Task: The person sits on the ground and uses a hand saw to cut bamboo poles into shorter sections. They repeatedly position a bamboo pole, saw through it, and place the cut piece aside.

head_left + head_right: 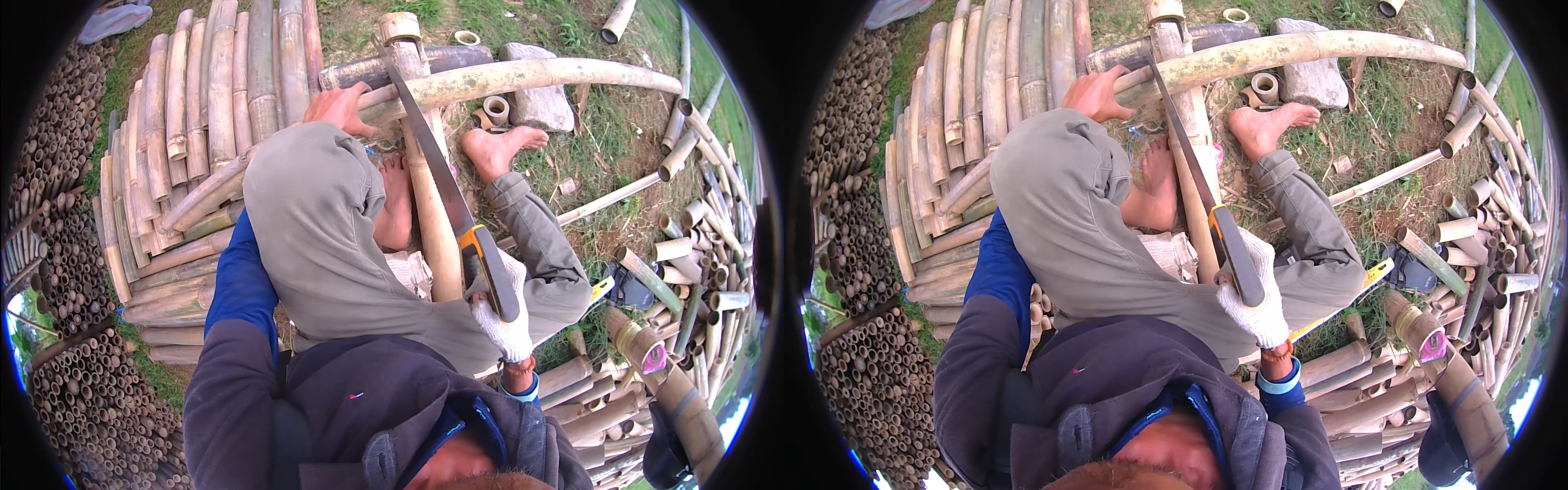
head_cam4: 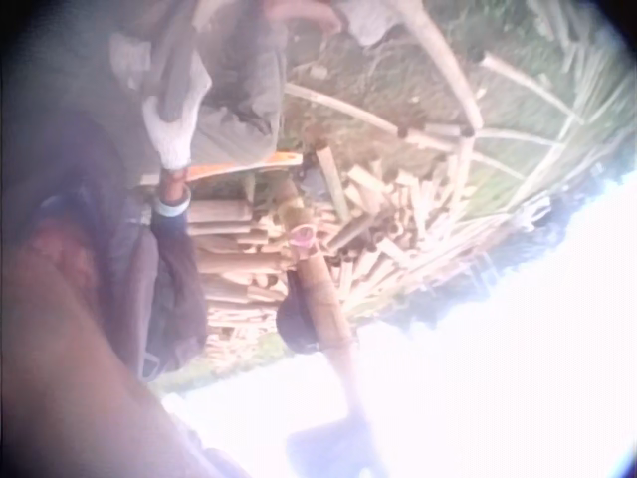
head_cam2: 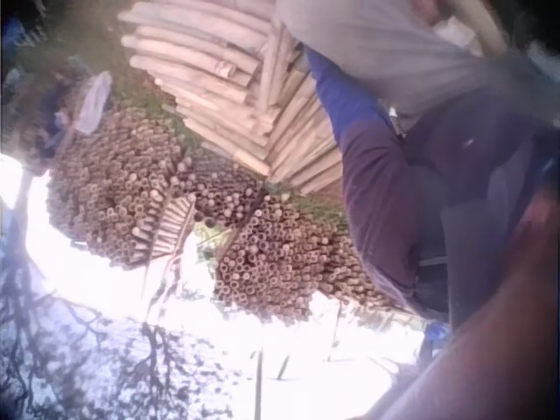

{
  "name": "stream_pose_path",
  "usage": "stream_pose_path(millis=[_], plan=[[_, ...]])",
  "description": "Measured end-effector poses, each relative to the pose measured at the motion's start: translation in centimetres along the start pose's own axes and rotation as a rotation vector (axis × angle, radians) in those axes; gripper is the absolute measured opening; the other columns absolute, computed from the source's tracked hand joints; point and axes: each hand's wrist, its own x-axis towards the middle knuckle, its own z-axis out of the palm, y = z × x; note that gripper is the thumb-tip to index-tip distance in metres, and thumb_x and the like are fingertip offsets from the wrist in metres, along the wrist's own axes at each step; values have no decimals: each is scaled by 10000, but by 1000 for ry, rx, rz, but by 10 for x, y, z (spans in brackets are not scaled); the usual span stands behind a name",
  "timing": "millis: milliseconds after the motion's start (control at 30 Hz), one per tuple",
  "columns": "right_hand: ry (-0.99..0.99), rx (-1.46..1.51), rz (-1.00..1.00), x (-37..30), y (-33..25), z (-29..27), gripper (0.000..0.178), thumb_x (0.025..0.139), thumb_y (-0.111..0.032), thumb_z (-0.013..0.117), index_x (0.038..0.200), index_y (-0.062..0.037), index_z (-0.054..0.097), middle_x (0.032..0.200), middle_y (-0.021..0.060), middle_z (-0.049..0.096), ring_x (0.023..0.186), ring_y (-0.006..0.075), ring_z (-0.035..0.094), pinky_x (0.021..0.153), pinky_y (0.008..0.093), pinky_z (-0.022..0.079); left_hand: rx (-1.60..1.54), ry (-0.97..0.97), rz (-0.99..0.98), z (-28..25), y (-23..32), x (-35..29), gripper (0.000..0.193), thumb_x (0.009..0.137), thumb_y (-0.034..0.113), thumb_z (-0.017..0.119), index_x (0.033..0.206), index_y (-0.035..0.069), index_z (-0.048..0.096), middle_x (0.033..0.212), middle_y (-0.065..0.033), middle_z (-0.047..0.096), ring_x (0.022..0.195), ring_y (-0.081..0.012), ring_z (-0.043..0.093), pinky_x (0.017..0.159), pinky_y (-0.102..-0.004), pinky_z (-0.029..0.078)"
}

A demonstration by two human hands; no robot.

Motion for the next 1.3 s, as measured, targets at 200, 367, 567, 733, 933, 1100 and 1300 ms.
stream_pose_path(millis=[200,367,567,733,933,1100,1300], plan=[[135,85,-207,166,50,55,662,912,-37,699,1536,-27,476,1403,152,562,1331,259,571,1166,370,439,-6,23,-5,9,4,9,858,676,380,948,1427,103,639,1083,-230,792,1102,-416,747,956,-525,577],[219,94,-442,227,30,73,629,927,-38,700,1526,-38,508,1359,107,612,1179,184,619,1011,319,526,-70,84,103,5,-15,12,836,714,489,954,1412,113,688,1148,-199,793,1146,-400,734,990,-488,566],[313,51,-186,165,39,56,595,956,-65,688,1525,-39,512,1267,95,635,1053,177,633,964,320,538,-240,89,35,-15,-24,-9,878,746,621,908,1414,92,696,1274,-196,759,1206,-389,710,1025,-501,540],[300,-28,-133,128,32,55,650,938,-39,689,1554,-35,482,1353,137,619,1227,227,626,1076,349,502,89,605,412,29,-35,-6,966,784,613,889,1560,147,555,1509,-188,583,1402,-399,555,1129,-522,473],[210,163,-188,110,-3,68,673,893,21,668,1543,-23,499,1480,148,583,1390,249,566,1185,373,440,0,181,69,41,-17,-10,963,802,490,909,1588,157,465,1413,-188,654,1332,-393,625,1089,-524,496],[250,54,-149,100,16,79,684,872,-18,713,1526,-20,513,1467,155,598,1389,271,584,1190,394,446,57,37,51,25,-12,14,907,788,447,914,1544,180,487,1269,-148,743,1228,-395,700,1043,-530,525],[228,60,-86,83,10,85,695,866,-33,735,1525,-25,514,1461,158,604,1395,279,581,1189,388,442,17,189,44,42,-37,7,883,781,434,926,1527,194,519,1246,-150,752,1180,-375,728,1012,-514,559]])
